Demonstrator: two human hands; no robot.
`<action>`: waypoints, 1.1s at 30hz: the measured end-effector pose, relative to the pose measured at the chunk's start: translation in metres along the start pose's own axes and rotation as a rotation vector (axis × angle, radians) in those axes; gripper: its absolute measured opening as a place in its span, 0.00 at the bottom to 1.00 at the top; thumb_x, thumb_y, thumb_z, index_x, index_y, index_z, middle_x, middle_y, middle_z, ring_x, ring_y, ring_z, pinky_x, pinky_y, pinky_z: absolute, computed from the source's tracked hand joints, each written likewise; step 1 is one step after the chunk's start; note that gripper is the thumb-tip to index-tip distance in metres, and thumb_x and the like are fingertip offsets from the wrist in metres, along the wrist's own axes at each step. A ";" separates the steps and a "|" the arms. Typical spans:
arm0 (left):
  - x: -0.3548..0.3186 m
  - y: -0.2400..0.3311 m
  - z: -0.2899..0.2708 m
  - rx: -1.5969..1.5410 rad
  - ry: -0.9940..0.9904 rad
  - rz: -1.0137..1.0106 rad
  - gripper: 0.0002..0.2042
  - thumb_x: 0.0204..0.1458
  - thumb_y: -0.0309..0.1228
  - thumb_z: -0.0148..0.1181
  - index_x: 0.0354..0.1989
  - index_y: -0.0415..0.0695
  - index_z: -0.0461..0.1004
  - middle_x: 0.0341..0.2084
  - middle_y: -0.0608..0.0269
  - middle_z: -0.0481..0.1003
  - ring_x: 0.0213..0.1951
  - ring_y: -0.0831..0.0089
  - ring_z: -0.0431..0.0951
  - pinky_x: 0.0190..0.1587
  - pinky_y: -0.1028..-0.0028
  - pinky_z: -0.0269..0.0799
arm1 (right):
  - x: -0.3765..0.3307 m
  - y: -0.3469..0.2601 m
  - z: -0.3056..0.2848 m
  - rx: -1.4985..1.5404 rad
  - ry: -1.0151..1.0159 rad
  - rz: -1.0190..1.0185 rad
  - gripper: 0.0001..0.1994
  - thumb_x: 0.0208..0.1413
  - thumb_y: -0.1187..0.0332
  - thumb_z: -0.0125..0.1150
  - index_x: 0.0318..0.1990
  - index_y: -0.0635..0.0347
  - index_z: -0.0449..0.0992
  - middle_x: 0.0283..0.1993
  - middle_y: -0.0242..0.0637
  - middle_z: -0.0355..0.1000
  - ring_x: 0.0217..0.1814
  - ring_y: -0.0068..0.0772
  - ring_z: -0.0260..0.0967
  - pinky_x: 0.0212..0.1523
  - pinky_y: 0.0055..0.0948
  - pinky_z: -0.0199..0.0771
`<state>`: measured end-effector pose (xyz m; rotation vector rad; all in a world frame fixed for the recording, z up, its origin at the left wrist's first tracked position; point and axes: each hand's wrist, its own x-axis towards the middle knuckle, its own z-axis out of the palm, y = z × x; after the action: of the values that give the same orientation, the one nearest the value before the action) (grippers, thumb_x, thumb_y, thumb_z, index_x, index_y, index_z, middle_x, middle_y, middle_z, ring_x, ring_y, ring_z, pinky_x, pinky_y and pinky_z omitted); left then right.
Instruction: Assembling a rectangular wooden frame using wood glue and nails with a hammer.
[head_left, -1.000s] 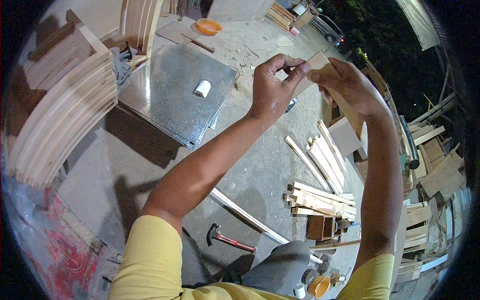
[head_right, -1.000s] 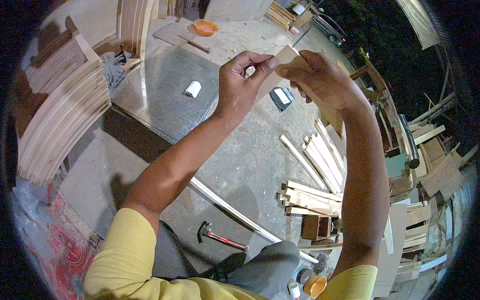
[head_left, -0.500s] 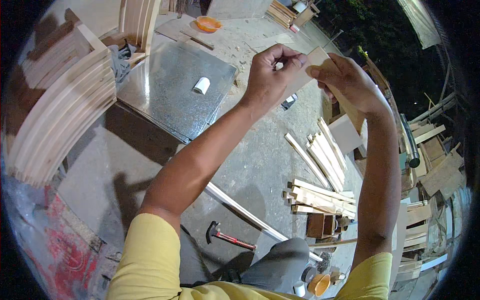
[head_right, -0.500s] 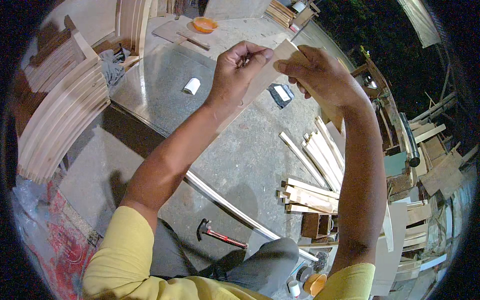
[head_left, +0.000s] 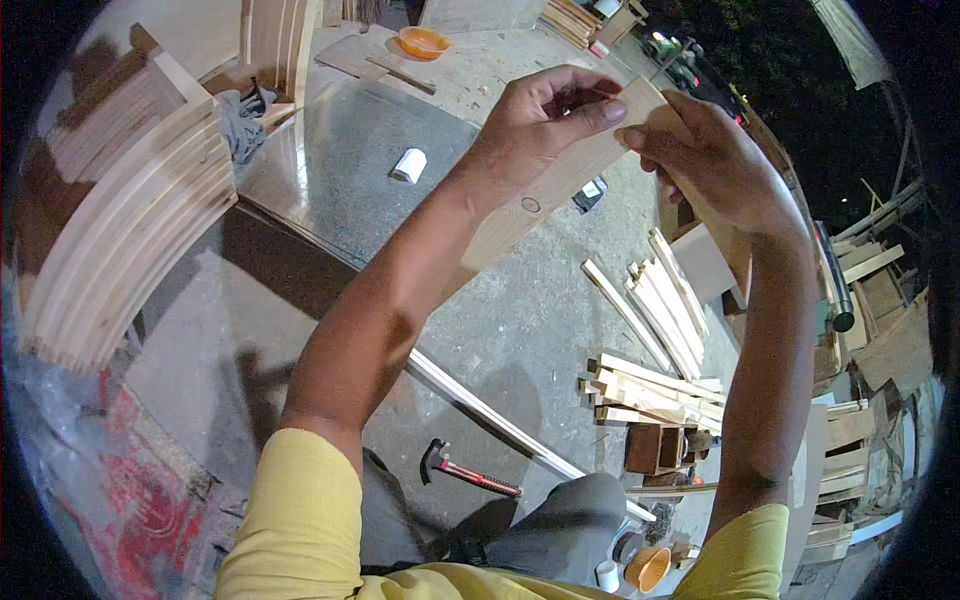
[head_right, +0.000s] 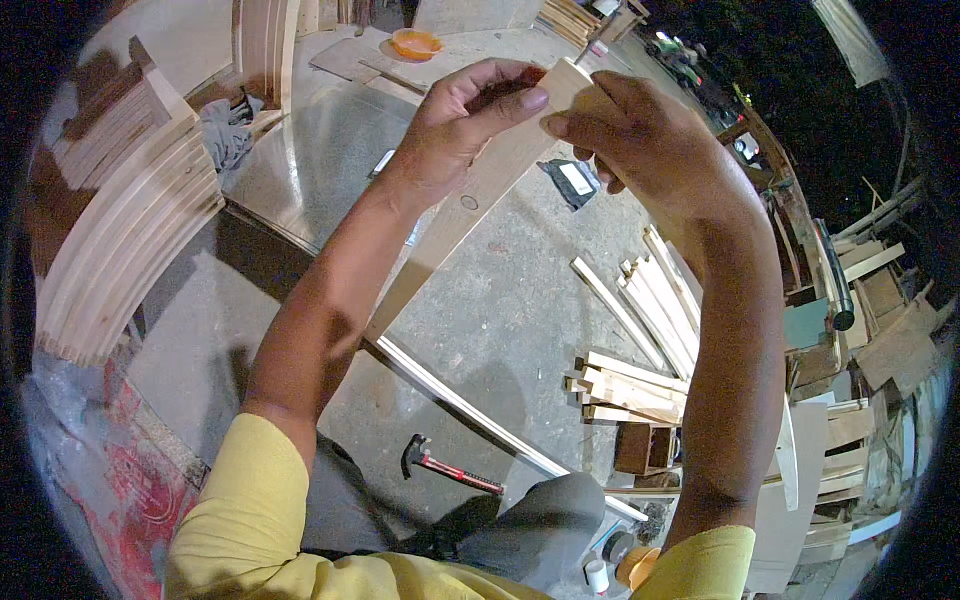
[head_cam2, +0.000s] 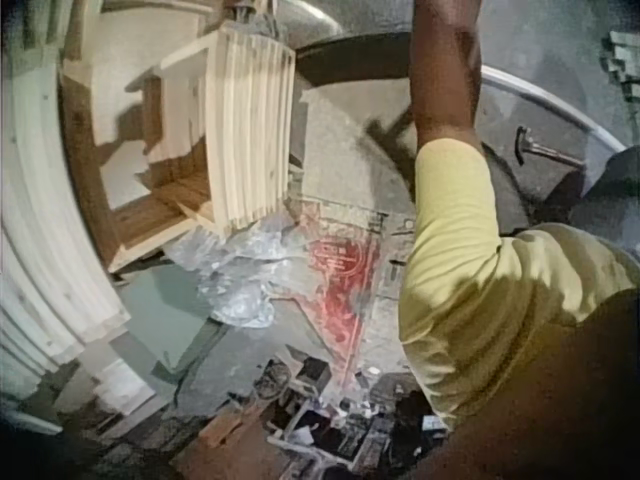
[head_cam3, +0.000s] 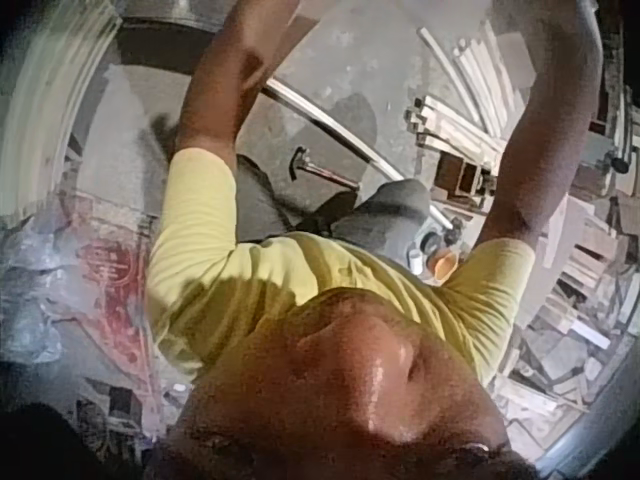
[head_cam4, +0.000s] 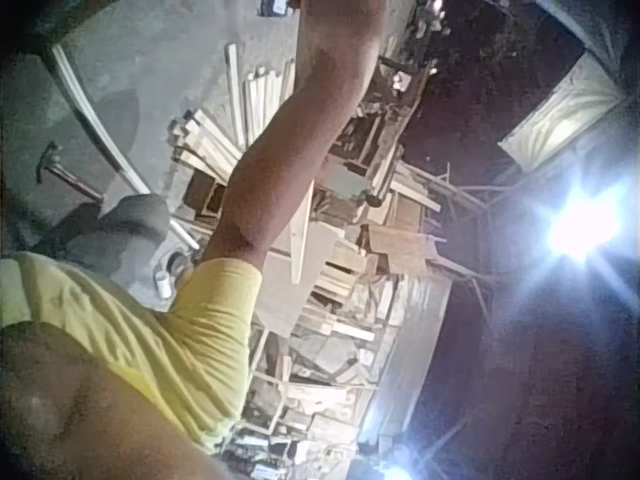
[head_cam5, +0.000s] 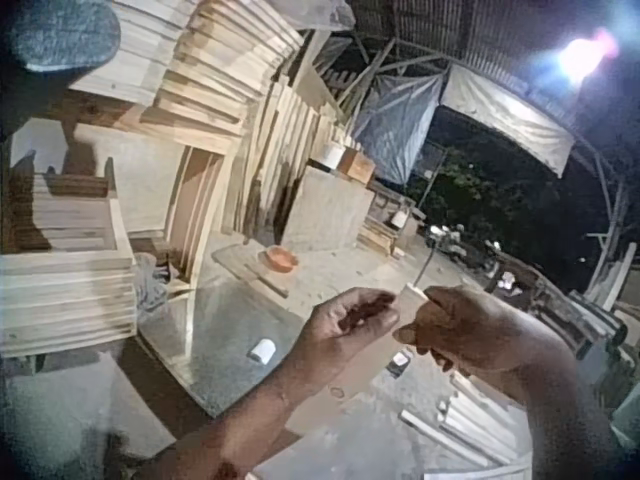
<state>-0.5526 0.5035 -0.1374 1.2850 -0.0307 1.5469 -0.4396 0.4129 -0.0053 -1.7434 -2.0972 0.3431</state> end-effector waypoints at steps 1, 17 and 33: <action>0.000 0.000 -0.003 -0.009 -0.087 -0.073 0.14 0.53 0.36 0.59 0.43 0.39 0.74 0.34 0.68 0.75 0.38 0.82 0.72 0.46 0.81 0.65 | -0.001 0.000 0.000 -0.080 -0.010 0.019 0.16 0.52 0.57 0.61 0.37 0.62 0.73 0.24 0.30 0.68 0.23 0.18 0.62 0.22 0.21 0.63; -0.016 0.048 0.008 -0.031 -0.011 -0.365 0.16 0.54 0.32 0.57 0.47 0.35 0.70 0.36 0.65 0.74 0.38 0.82 0.71 0.44 0.80 0.66 | -0.014 -0.023 -0.010 -0.164 0.023 -0.028 0.11 0.48 0.66 0.60 0.32 0.64 0.68 0.27 0.53 0.71 0.34 0.58 0.69 0.33 0.47 0.67; -0.071 0.063 0.016 0.102 0.172 -0.169 0.25 0.44 0.23 0.65 0.52 0.36 0.64 0.48 0.57 0.68 0.48 0.68 0.68 0.51 0.69 0.64 | -0.043 -0.067 -0.002 -0.202 0.013 0.044 0.12 0.49 0.64 0.59 0.33 0.61 0.65 0.24 0.51 0.70 0.32 0.57 0.68 0.30 0.48 0.65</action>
<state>-0.5974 0.4182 -0.1462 1.1964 0.2635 1.5226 -0.4915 0.3579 0.0185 -1.9008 -2.1509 0.1358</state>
